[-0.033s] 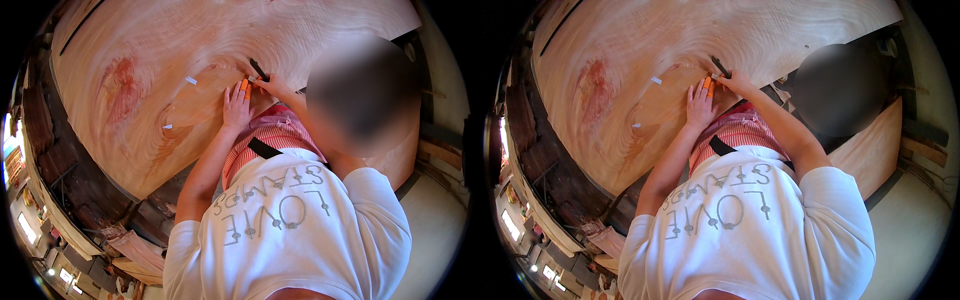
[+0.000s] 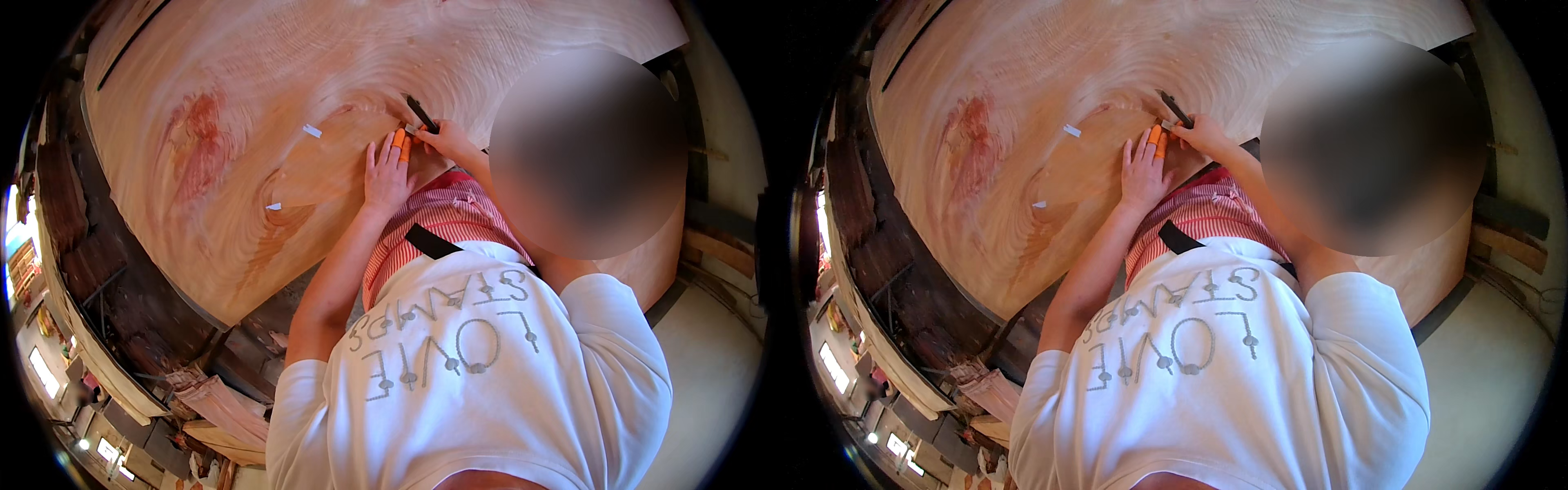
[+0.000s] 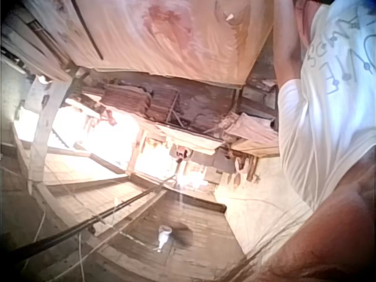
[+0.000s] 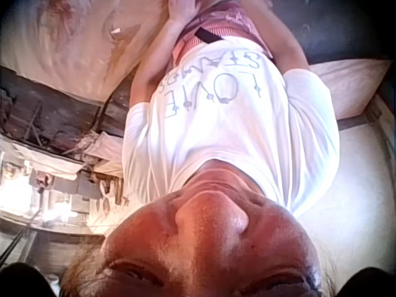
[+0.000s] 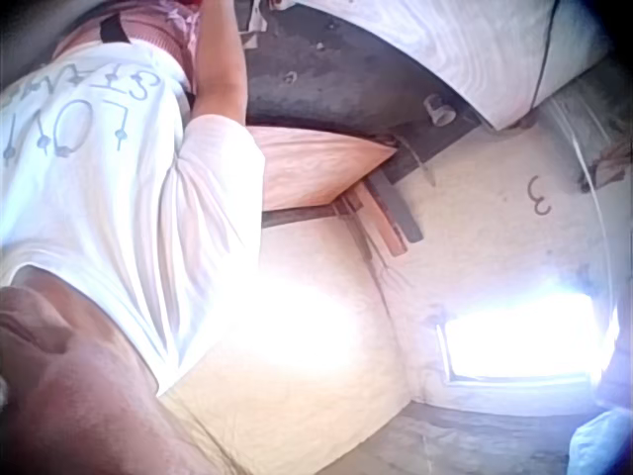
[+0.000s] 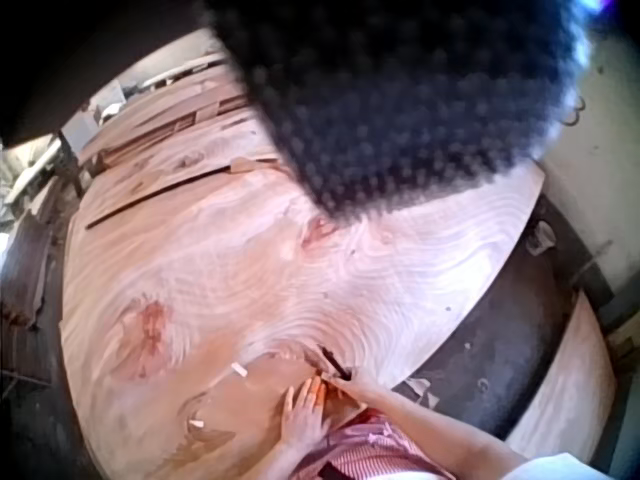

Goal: The person repairs wood veneer by cutting out damaged sections with a utility knife and fitting new veneer patches into the holes. They use a paintbrush to apply adhesive from a container, press the patches into place by hand, and smooth the surface.

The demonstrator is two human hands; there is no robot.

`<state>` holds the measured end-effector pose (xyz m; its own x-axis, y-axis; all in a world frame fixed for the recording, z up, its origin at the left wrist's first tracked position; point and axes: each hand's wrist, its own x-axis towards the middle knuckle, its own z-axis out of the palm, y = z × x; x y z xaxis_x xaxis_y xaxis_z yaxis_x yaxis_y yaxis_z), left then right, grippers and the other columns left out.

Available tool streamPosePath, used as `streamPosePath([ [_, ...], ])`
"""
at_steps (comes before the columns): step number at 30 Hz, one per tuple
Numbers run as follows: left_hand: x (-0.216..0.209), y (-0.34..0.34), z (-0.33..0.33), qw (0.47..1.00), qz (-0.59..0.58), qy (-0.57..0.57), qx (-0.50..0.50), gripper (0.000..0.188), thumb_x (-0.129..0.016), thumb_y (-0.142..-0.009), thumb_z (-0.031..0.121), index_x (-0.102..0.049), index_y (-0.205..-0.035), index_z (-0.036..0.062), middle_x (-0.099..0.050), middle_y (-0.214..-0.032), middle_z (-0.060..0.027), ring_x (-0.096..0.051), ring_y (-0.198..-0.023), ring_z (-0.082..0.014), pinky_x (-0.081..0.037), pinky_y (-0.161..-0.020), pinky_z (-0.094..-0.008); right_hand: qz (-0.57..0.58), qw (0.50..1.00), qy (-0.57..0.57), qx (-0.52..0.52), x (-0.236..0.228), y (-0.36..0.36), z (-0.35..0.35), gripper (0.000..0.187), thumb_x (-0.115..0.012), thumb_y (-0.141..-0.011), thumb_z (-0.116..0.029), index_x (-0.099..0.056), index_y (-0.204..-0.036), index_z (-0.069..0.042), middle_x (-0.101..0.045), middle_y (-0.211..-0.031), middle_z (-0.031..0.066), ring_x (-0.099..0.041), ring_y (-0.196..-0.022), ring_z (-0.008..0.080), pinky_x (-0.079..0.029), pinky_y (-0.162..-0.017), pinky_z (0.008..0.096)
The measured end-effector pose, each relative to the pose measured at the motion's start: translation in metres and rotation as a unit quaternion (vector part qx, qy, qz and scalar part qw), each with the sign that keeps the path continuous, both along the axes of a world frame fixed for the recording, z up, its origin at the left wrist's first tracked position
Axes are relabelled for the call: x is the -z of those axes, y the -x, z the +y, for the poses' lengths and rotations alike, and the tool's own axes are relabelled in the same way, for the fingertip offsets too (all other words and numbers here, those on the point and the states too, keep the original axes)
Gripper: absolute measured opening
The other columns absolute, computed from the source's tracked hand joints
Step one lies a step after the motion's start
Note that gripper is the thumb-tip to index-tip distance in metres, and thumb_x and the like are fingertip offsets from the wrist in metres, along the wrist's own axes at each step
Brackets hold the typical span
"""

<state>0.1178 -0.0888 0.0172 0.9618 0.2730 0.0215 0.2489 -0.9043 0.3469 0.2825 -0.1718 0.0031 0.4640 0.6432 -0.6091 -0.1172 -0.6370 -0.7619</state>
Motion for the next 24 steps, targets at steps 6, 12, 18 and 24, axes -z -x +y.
streamPosePath([
  [6,-0.002,-0.003,0.004,1.000,-0.022,-0.004,0.014,0.068,-0.065,-0.072,0.033,-0.042,-0.128,0.0018,-0.038,-0.132,-0.0113,-0.031,-0.126,-0.0250,-0.022,-0.104,-0.0463,-0.040,0.999,0.024,0.005,0.007,0.003,0.001,0.023,-0.061,-0.079,-0.027,-0.064,-0.079,-0.004,-0.061,-0.059,0.0044,-0.058,-0.055,0.0135,-0.044,-0.055,0.0284],
  [12,-0.013,-0.017,0.013,0.998,-0.029,-0.016,0.049,0.067,-0.066,-0.070,0.035,-0.046,-0.124,0.0020,-0.045,-0.124,-0.0112,-0.040,-0.115,-0.0261,-0.030,-0.095,-0.0425,-0.056,0.997,0.053,0.008,0.012,0.000,-0.001,0.026,-0.059,-0.079,-0.030,-0.064,-0.080,-0.004,-0.061,-0.060,0.0065,-0.060,-0.057,0.0165,-0.046,-0.057,0.0300],
  [18,-0.016,-0.028,-0.002,0.997,0.036,-0.066,0.007,0.058,-0.063,-0.073,0.038,-0.051,-0.119,0.0061,-0.048,-0.120,-0.0110,-0.040,-0.115,-0.0268,-0.029,-0.098,-0.0440,-0.164,0.975,0.137,-0.062,0.003,-0.011,-0.048,0.029,-0.060,-0.079,-0.034,-0.064,-0.080,-0.005,-0.061,-0.061,0.0086,-0.060,-0.055,0.0190,-0.047,-0.055,0.0309],
  [24,-0.020,-0.010,-0.008,0.999,-0.012,0.020,0.023,0.059,-0.063,-0.074,0.038,-0.049,-0.120,0.0047,-0.045,-0.125,-0.0131,-0.034,-0.124,-0.0289,-0.025,-0.101,-0.0489,-0.095,0.990,-0.024,0.102,0.009,-0.004,-0.072,0.027,-0.066,-0.077,-0.027,-0.063,-0.087,-0.002,-0.062,-0.066,0.0078,-0.059,-0.056,0.0146,-0.047,-0.054,0.0296],
])
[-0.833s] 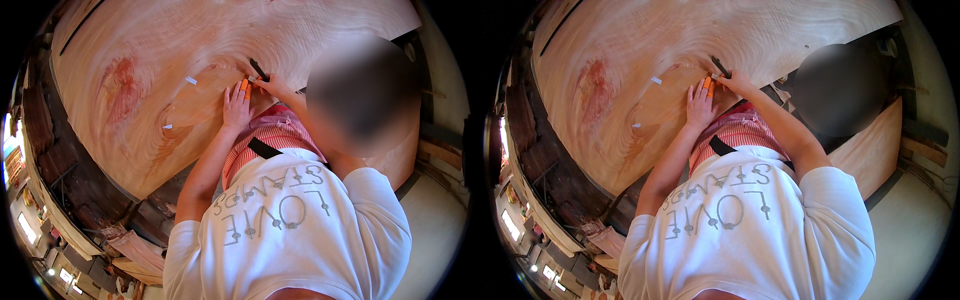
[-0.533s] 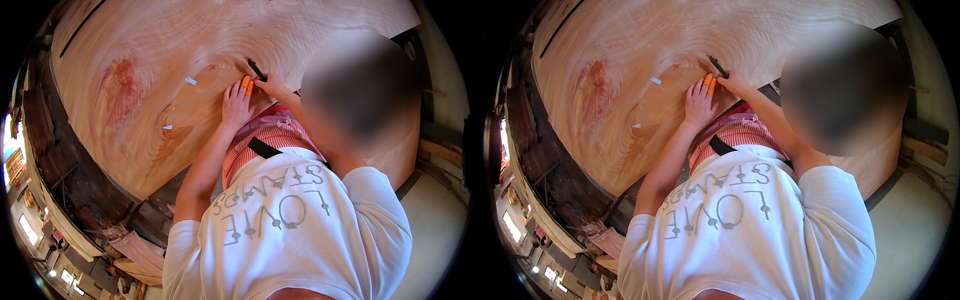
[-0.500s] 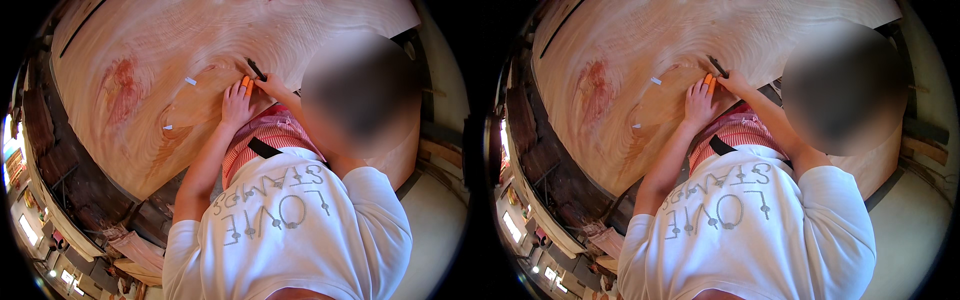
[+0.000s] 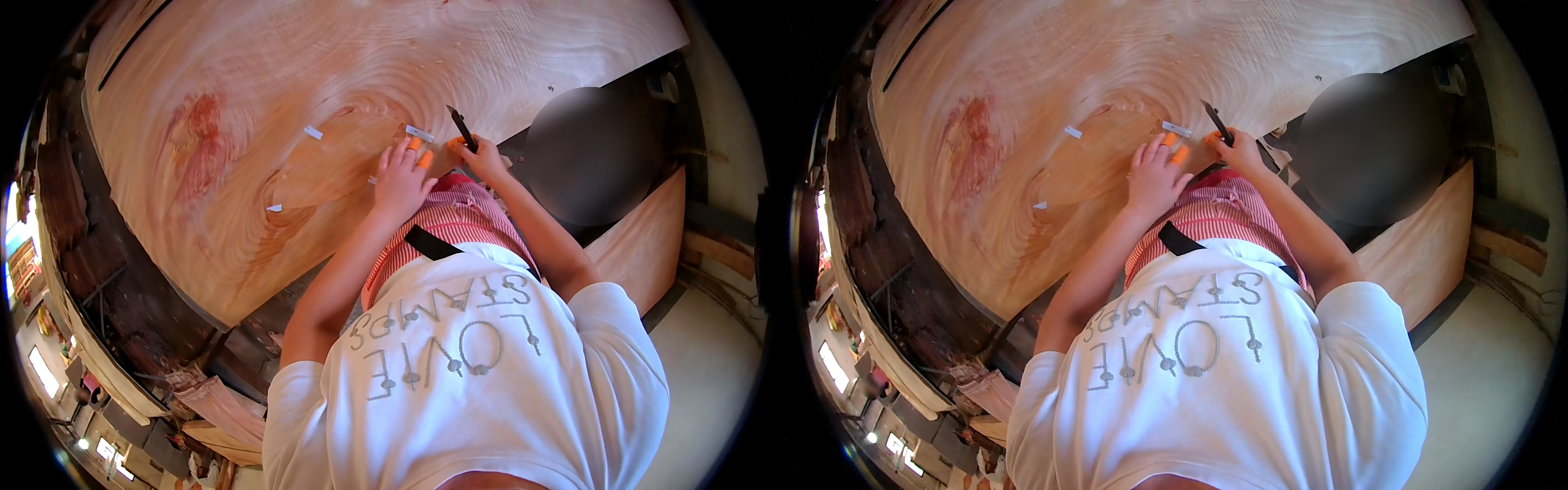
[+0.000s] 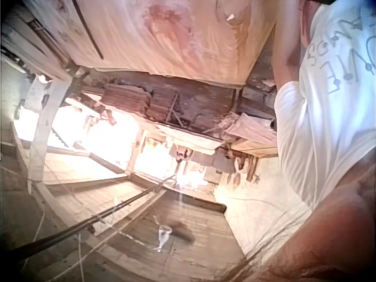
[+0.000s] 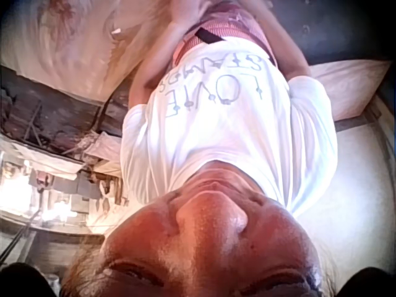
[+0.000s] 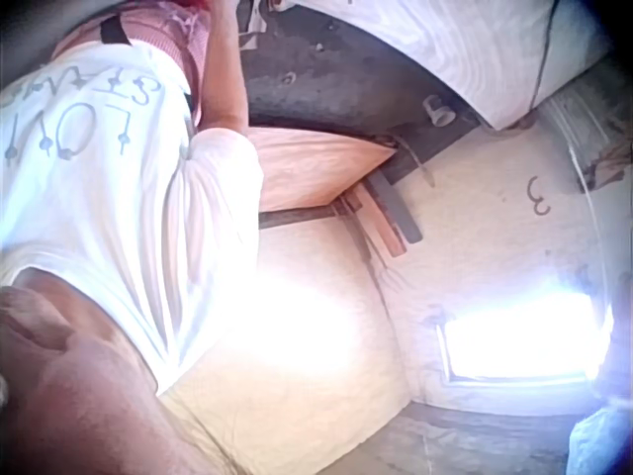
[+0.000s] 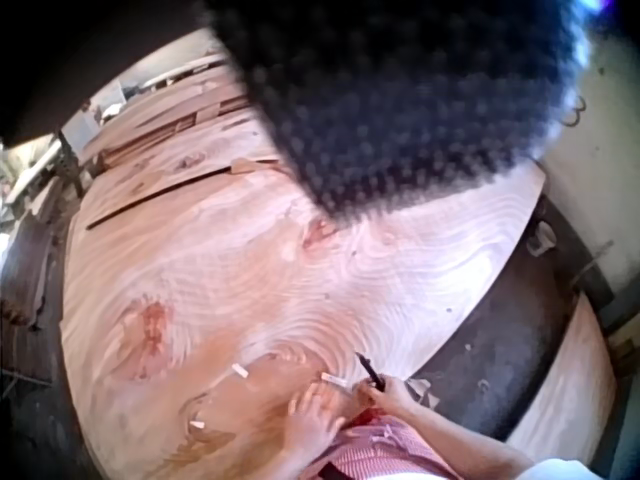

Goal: The person repairs wood veneer by cutting out damaged sections with a utility knife and fitting new veneer patches into the holes. They use a paintbrush to apply adhesive from a container, press the patches into place by hand, and smooth the surface.

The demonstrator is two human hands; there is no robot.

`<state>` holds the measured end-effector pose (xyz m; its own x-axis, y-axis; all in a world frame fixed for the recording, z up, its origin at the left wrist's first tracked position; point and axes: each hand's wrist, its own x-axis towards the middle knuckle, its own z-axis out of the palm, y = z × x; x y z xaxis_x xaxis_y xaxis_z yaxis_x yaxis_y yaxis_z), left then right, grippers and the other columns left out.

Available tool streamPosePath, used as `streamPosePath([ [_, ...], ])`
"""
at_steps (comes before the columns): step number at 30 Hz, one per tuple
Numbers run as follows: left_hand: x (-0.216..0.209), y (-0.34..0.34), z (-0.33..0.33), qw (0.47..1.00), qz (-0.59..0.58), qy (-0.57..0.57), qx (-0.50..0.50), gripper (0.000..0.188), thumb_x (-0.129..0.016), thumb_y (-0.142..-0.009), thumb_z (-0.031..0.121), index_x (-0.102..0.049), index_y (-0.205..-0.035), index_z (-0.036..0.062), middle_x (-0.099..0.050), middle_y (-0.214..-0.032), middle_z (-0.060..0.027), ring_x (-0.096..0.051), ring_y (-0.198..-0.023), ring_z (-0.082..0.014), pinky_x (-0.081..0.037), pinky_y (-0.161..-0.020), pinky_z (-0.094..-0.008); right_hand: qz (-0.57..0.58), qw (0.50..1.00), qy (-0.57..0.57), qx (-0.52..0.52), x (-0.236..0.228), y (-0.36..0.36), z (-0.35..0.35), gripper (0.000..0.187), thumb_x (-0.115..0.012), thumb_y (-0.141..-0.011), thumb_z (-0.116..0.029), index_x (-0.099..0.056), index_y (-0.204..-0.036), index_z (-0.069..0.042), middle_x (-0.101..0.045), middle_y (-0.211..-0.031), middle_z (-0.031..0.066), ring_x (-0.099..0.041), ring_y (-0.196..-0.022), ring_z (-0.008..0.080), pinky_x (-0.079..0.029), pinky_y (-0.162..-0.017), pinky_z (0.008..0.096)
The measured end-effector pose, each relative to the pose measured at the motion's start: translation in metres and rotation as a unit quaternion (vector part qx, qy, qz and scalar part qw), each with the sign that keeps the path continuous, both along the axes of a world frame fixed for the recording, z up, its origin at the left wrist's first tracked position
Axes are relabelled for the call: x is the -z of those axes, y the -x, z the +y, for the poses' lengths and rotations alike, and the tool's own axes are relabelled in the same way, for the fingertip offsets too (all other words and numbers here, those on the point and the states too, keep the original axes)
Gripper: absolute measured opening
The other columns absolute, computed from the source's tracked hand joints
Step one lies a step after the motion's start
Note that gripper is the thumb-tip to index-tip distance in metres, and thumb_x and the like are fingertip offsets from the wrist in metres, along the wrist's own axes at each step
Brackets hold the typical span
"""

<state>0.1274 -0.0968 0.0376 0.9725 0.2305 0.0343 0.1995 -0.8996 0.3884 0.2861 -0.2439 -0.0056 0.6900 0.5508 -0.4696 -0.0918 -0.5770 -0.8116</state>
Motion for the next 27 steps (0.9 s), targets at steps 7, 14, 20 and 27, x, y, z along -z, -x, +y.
streamPosePath([
  [7,0.014,0.030,0.034,0.994,0.008,-0.043,-0.105,0.067,-0.068,-0.070,0.029,-0.042,-0.125,0.0019,-0.038,-0.132,-0.0145,-0.032,-0.126,-0.0288,-0.024,-0.102,-0.0478,-0.127,0.983,0.035,-0.129,-0.016,0.008,0.076,0.031,-0.065,-0.076,-0.029,-0.060,-0.097,-0.006,-0.064,-0.076,0.0077,-0.062,-0.071,0.0213,-0.047,-0.064,0.0337],
  [14,0.018,0.032,0.044,0.990,-0.080,-0.054,-0.102,0.041,-0.065,-0.073,0.020,-0.056,-0.110,0.0061,-0.049,-0.119,-0.0115,-0.044,-0.115,-0.0272,-0.038,-0.093,-0.0415,-0.134,0.984,0.037,-0.106,-0.014,0.013,0.093,0.030,-0.064,-0.078,-0.029,-0.059,-0.097,-0.007,-0.065,-0.079,0.0075,-0.062,-0.074,0.0231,-0.047,-0.067,0.0343],
  [20,0.021,0.038,0.054,0.990,-0.084,0.010,-0.113,0.031,-0.065,-0.072,0.019,-0.060,-0.100,0.0062,-0.054,-0.110,-0.0095,-0.049,-0.108,-0.0261,-0.043,-0.087,-0.0364,0.002,0.997,-0.076,-0.035,0.007,0.007,0.078,0.023,-0.060,-0.081,-0.019,-0.058,-0.098,-0.004,-0.066,-0.080,0.0063,-0.063,-0.076,0.0166,-0.047,-0.068,0.0281],
  [27,-0.004,0.025,0.040,0.981,-0.129,-0.063,-0.133,0.019,-0.068,-0.068,0.018,-0.061,-0.081,0.0060,-0.057,-0.107,-0.0099,-0.053,-0.102,-0.0270,-0.044,-0.085,-0.0383,0.003,0.995,-0.097,-0.022,0.018,0.011,0.073,0.022,-0.059,-0.082,-0.017,-0.058,-0.098,-0.002,-0.067,-0.081,0.0058,-0.063,-0.080,0.0147,-0.047,-0.070,0.0265],
])
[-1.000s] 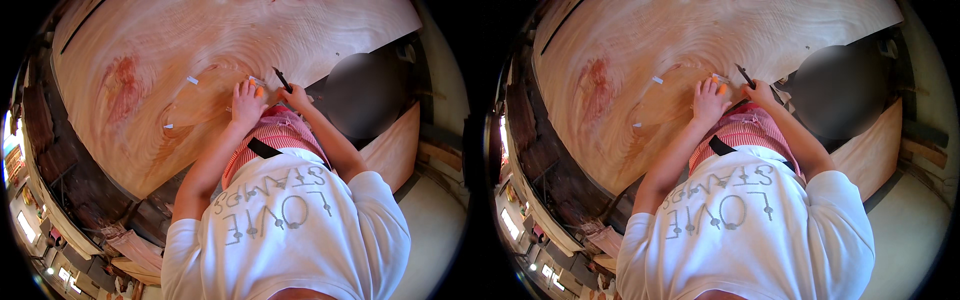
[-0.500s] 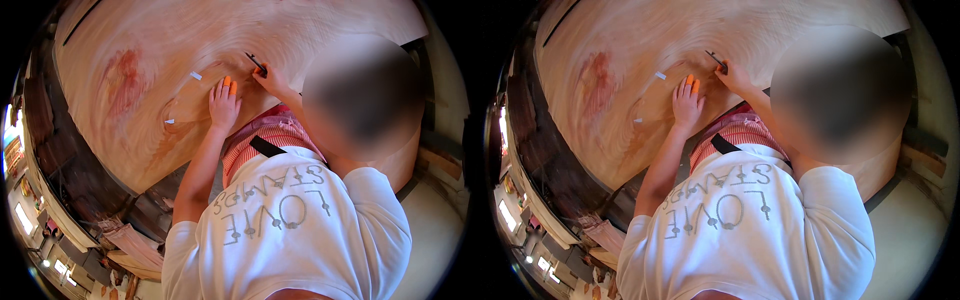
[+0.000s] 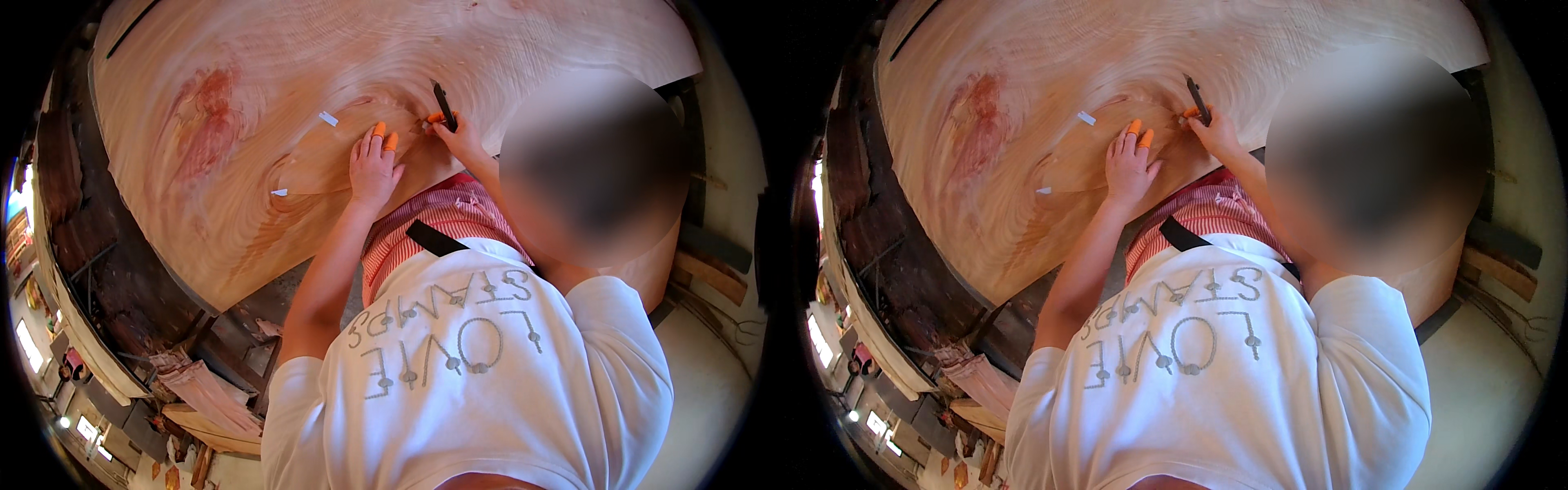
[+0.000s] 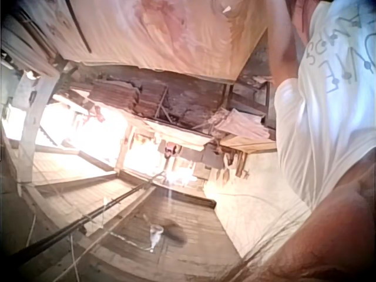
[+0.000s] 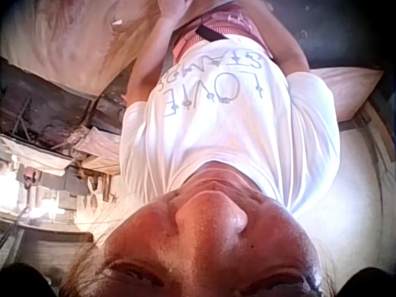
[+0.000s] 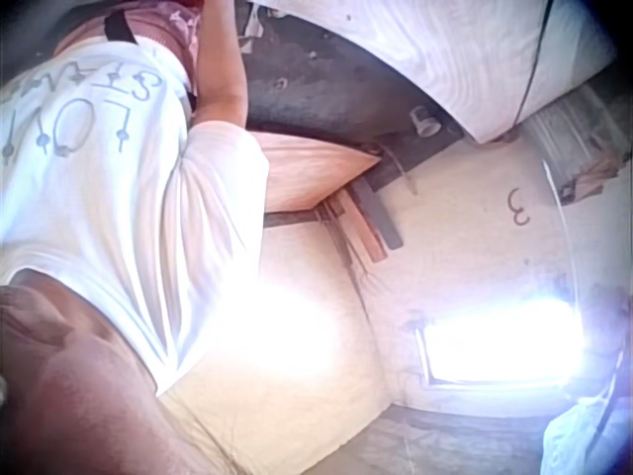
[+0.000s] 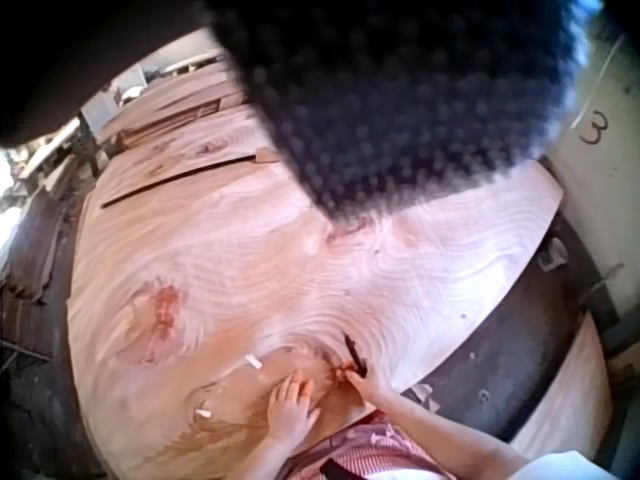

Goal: The person repairs wood veneer by cutting out damaged sections with a utility knife and fitting new veneer patches into the holes. They use a paintbrush to apply adhesive from a container, press the patches into place by hand, and smooth the surface.

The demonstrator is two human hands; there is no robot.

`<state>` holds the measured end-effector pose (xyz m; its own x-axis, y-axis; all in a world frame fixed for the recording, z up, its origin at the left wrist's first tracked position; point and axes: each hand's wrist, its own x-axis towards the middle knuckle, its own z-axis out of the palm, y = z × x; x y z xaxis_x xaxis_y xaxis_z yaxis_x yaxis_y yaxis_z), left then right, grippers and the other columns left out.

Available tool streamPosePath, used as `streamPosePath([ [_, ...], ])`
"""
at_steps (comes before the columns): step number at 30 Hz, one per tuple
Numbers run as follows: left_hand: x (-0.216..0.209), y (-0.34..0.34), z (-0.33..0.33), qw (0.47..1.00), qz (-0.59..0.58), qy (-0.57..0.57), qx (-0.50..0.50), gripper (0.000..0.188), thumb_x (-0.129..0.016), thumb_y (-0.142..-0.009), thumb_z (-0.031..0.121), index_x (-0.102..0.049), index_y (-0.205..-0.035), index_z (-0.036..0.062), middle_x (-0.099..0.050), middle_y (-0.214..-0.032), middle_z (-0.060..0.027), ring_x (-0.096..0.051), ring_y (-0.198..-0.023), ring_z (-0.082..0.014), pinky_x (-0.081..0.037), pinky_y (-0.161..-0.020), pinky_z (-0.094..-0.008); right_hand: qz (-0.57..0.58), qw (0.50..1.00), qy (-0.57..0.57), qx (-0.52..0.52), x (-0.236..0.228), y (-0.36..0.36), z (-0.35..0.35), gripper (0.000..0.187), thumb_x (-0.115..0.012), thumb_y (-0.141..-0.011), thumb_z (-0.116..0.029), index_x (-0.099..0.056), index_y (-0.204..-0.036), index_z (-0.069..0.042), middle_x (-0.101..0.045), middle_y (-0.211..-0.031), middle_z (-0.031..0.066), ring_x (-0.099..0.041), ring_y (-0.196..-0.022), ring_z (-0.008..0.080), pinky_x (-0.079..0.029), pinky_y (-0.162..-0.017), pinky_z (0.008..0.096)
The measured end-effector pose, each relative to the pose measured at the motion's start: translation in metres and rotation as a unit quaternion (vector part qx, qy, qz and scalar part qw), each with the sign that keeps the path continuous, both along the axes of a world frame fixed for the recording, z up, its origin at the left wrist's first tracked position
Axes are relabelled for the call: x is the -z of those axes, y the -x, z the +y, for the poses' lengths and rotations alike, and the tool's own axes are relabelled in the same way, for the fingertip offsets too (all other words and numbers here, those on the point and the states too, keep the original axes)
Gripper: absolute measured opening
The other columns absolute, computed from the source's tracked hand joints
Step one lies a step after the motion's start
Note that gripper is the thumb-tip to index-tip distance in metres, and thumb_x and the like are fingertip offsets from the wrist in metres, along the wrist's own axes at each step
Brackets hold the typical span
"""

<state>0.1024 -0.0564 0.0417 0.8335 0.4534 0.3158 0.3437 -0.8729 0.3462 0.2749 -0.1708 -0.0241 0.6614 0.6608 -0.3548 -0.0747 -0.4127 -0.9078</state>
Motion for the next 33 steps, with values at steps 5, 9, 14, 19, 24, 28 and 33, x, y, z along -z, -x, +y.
streamPosePath([
  [5,0.017,0.004,0.005,0.999,-0.025,0.031,0.017,0.016,-0.067,-0.068,0.015,-0.058,-0.078,0.0068,-0.057,-0.104,-0.0101,-0.053,-0.098,-0.0268,-0.044,-0.083,-0.0377,-0.009,1.000,-0.005,0.019,0.007,0.002,-0.001,0.022,-0.060,-0.081,-0.018,-0.059,-0.098,-0.004,-0.067,-0.080,0.0061,-0.063,-0.078,0.0158,-0.047,-0.071,0.0271],
  [9,0.012,0.012,-0.001,0.992,-0.065,0.102,-0.041,0.015,-0.066,-0.068,0.012,-0.057,-0.077,0.0046,-0.057,-0.097,-0.0113,-0.055,-0.090,-0.0287,-0.045,-0.078,-0.0390,-0.068,0.998,0.006,0.009,0.004,0.005,-0.003,0.025,-0.062,-0.080,-0.021,-0.060,-0.100,-0.007,-0.067,-0.081,0.0066,-0.063,-0.076,0.0172,-0.047,-0.070,0.0292],
  [14,0.008,0.023,-0.010,0.985,-0.091,0.116,-0.094,0.019,-0.067,-0.070,0.014,-0.056,-0.079,0.0004,-0.056,-0.095,-0.0160,-0.056,-0.086,-0.0322,-0.047,-0.074,-0.0392,-0.167,0.984,0.038,-0.046,-0.020,0.014,0.007,0.035,-0.066,-0.076,-0.026,-0.058,-0.104,-0.007,-0.063,-0.089,0.0096,-0.061,-0.080,0.0250,-0.047,-0.071,0.0352],
  [19,0.013,0.027,-0.013,0.982,-0.100,0.119,-0.111,0.021,-0.069,-0.070,0.014,-0.055,-0.080,0.0006,-0.056,-0.095,-0.0165,-0.056,-0.086,-0.0321,-0.046,-0.073,-0.0393,-0.346,0.911,0.096,-0.205,-0.043,0.015,0.034,0.045,-0.070,-0.071,-0.033,-0.053,-0.104,-0.009,-0.060,-0.094,0.0120,-0.060,-0.086,0.0304,-0.048,-0.071,0.0396],
  [24,0.017,0.028,-0.016,0.977,-0.132,0.113,-0.122,0.020,-0.068,-0.070,0.015,-0.055,-0.079,0.0034,-0.057,-0.095,-0.0132,-0.056,-0.086,-0.0302,-0.045,-0.074,-0.0398,-0.359,0.892,0.101,-0.255,-0.039,0.011,0.042,0.034,-0.069,-0.071,-0.028,-0.055,-0.097,-0.010,-0.061,-0.090,0.0106,-0.059,-0.083,0.0297,-0.047,-0.068,0.0395],
  [28,0.020,0.033,-0.018,0.974,-0.135,0.116,-0.139,0.019,-0.068,-0.071,0.016,-0.055,-0.079,0.0047,-0.057,-0.096,-0.0120,-0.056,-0.087,-0.0294,-0.044,-0.076,-0.0401,-0.345,0.896,0.092,-0.263,-0.047,0.014,0.049,0.028,-0.068,-0.071,-0.026,-0.059,-0.091,-0.009,-0.062,-0.084,0.0118,-0.060,-0.080,0.0303,-0.047,-0.068,0.0389],
  [33,0.016,0.037,-0.022,0.964,-0.172,0.158,-0.129,0.021,-0.067,-0.072,0.015,-0.057,-0.087,0.0047,-0.057,-0.104,-0.0118,-0.053,-0.094,-0.0298,-0.041,-0.082,-0.0403,-0.302,0.921,0.041,-0.241,-0.052,0.013,0.052,0.023,-0.063,-0.075,-0.023,-0.061,-0.093,-0.009,-0.064,-0.084,0.0120,-0.061,-0.079,0.0287,-0.047,-0.068,0.0383],
])
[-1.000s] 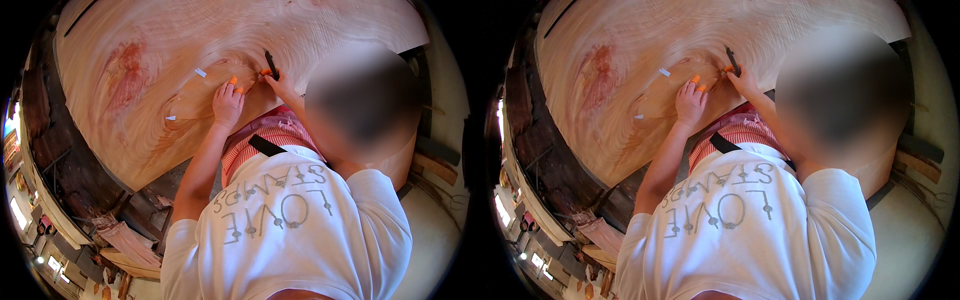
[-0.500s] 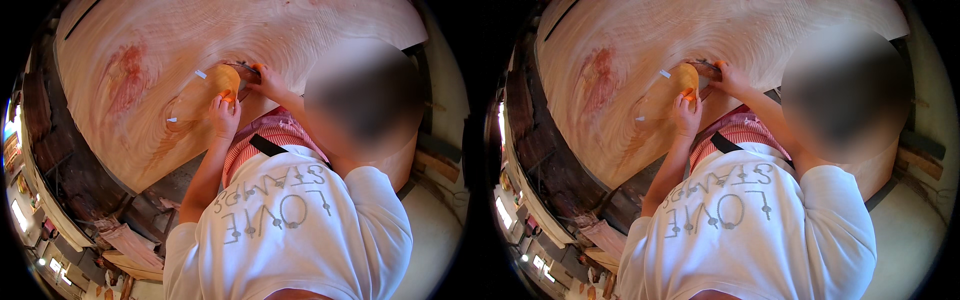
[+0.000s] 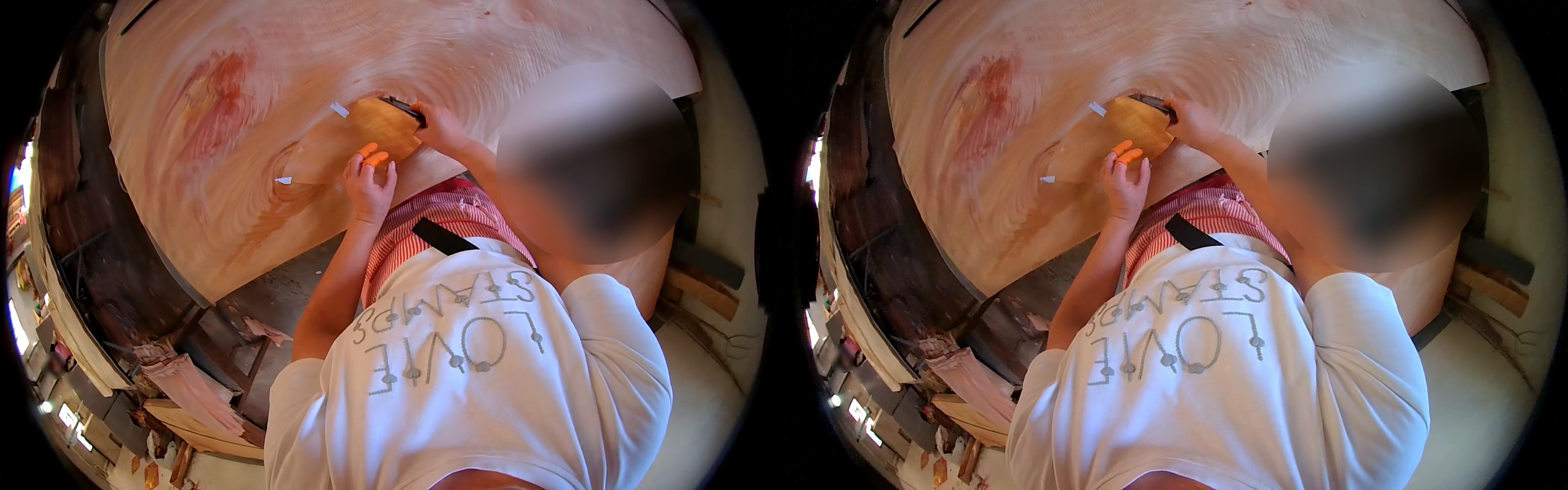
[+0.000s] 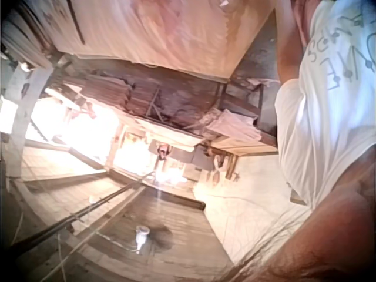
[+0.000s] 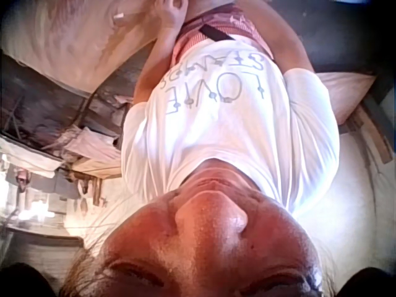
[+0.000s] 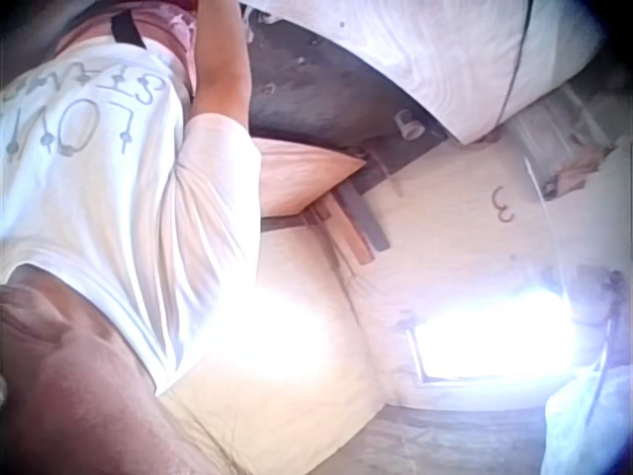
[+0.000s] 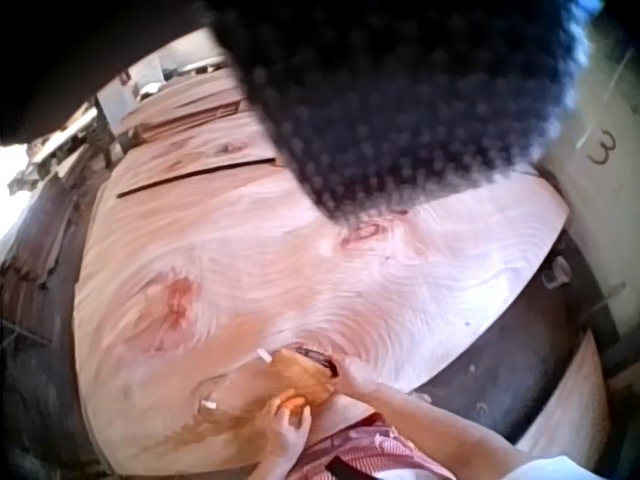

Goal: The person repairs wood veneer by cutting out damaged sections with a utility knife and fitting new veneer patches into the holes. They use a paintbrush to apply adhesive from a container, press the patches into place by hand, and smooth the surface.

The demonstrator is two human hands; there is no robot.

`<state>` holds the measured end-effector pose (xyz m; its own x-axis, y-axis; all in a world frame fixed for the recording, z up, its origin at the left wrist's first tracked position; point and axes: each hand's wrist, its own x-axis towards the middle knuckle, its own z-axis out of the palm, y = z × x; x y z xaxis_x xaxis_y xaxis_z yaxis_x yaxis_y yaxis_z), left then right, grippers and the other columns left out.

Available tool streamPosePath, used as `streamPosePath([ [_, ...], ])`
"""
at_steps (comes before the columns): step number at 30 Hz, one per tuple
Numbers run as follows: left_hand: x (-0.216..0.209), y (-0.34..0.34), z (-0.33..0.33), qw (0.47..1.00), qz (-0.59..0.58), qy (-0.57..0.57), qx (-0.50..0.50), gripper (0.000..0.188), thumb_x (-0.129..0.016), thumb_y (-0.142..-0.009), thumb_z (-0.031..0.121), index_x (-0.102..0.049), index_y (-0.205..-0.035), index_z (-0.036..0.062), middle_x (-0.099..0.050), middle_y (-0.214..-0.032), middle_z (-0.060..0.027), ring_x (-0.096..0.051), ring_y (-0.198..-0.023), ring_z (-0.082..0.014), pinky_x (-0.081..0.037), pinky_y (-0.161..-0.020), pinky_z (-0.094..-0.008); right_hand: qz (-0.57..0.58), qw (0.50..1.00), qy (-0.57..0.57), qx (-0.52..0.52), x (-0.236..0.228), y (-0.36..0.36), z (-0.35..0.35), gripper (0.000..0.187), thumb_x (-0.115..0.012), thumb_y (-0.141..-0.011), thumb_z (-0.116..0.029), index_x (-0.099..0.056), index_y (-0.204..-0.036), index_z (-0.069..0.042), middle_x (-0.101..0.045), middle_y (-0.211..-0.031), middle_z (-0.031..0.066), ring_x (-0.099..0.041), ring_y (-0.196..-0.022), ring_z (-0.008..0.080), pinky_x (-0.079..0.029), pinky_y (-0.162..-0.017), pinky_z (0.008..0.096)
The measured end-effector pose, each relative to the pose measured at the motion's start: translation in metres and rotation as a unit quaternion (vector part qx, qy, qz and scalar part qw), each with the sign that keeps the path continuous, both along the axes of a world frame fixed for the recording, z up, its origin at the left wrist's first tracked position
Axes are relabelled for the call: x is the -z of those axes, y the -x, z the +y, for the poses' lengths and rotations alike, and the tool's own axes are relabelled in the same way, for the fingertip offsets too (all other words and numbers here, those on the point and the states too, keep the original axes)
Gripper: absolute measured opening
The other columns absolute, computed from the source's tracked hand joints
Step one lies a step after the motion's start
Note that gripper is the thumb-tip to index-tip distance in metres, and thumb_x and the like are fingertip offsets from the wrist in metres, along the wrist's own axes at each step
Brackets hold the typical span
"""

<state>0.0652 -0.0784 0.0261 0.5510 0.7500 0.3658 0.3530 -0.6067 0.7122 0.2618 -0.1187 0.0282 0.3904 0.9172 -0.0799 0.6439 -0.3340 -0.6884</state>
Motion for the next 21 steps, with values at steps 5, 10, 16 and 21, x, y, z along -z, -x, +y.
streamPosePath([
  [5,-0.009,0.025,0.000,1.000,-0.001,-0.002,-0.006,0.029,-0.063,-0.076,0.012,-0.056,-0.102,0.0023,-0.053,-0.113,-0.0154,-0.050,-0.102,-0.0319,-0.039,-0.087,-0.0397,0.111,0.992,0.065,0.005,-0.043,-0.011,0.010,0.024,-0.063,-0.074,-0.021,-0.061,-0.092,-0.006,-0.064,-0.081,0.0111,-0.062,-0.076,0.0239,-0.047,-0.068,0.0341],
  [10,-0.002,0.049,0.002,0.998,0.050,-0.016,-0.020,0.037,-0.062,-0.077,0.016,-0.053,-0.110,0.0019,-0.049,-0.119,-0.0166,-0.046,-0.106,-0.0328,-0.036,-0.090,-0.0422,0.122,0.989,0.050,0.063,-0.053,-0.052,-0.023,0.022,-0.063,-0.076,-0.018,-0.060,-0.092,-0.003,-0.064,-0.081,0.0096,-0.061,-0.074,0.0160,-0.046,-0.065,0.0298],
  [16,-0.003,0.055,0.011,0.995,0.086,-0.040,0.015,0.043,-0.062,-0.077,0.019,-0.051,-0.114,0.0014,-0.046,-0.124,-0.0172,-0.044,-0.111,-0.0337,-0.034,-0.094,-0.0439,-0.116,0.936,-0.038,0.330,-0.054,-0.152,-0.121,0.028,-0.064,-0.078,-0.021,-0.059,-0.099,-0.003,-0.065,-0.086,0.0088,-0.062,-0.081,0.0207,-0.047,-0.071,0.0306],
  [21,-0.003,0.036,0.009,0.980,0.167,-0.066,0.086,0.052,-0.062,-0.076,0.025,-0.048,-0.120,0.0012,-0.040,-0.130,-0.0172,-0.038,-0.120,-0.0336,-0.029,-0.100,-0.0468,-0.023,0.956,0.056,0.286,-0.064,-0.136,-0.142,0.032,-0.064,-0.079,-0.020,-0.058,-0.107,-0.005,-0.067,-0.087,0.0082,-0.062,-0.075,0.0181,-0.047,-0.067,0.0292],
])
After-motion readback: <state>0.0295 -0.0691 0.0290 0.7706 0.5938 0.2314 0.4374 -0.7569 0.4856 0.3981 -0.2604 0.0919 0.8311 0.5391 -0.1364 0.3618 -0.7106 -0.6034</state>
